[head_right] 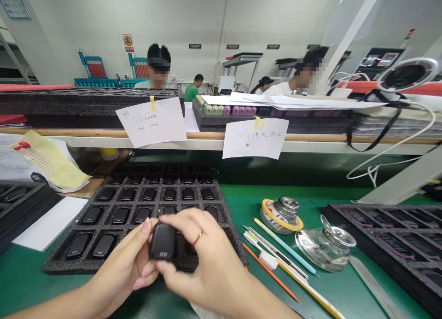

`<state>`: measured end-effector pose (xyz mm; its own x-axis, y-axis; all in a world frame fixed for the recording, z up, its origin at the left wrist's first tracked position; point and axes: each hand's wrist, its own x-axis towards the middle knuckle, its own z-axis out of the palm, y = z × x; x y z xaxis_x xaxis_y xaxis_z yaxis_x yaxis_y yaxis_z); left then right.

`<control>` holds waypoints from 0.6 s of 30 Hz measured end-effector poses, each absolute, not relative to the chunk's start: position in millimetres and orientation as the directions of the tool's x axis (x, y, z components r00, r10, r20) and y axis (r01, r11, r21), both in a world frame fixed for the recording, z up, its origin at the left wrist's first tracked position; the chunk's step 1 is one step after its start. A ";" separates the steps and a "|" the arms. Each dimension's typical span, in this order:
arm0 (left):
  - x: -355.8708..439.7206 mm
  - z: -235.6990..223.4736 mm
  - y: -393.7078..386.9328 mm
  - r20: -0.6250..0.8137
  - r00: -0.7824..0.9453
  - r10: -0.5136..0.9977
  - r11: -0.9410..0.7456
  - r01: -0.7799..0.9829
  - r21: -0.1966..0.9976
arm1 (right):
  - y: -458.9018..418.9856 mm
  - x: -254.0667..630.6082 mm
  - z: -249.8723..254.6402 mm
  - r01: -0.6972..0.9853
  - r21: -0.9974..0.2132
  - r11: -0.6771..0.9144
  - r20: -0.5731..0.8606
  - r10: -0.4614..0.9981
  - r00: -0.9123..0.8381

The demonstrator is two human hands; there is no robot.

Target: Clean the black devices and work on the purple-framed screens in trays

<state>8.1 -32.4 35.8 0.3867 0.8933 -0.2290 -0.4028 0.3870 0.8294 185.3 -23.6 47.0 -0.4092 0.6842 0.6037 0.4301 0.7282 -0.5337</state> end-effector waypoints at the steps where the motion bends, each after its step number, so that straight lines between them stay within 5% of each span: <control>1: 8.0 32.2 -28.8 -0.217 0.357 0.909 0.341 -0.336 0.878 | -16.5 186.8 43.5 0.469 -0.538 0.700 0.603 0.709 -0.365; 4: 5.9 19.3 -17.3 -0.153 0.356 0.922 0.150 0.036 0.988 | 6.2 191.6 29.9 0.562 -0.590 0.580 0.529 0.803 -0.274; 7: 2.0 10.0 -11.2 -0.111 0.503 0.857 -0.049 0.295 0.954 | 20.9 194.2 16.8 0.620 -0.620 0.481 0.372 0.876 -0.307; 14: -4.1 6.4 -14.3 0.025 0.688 0.726 -0.404 0.397 0.824 | 26.5 190.3 23.1 0.673 -0.577 0.463 0.167 0.873 -0.459; 18: -5.5 -1.1 -13.8 0.062 0.685 0.726 -0.453 0.408 0.793 | 32.5 173.1 40.3 0.810 -0.351 0.470 -0.007 0.863 -0.505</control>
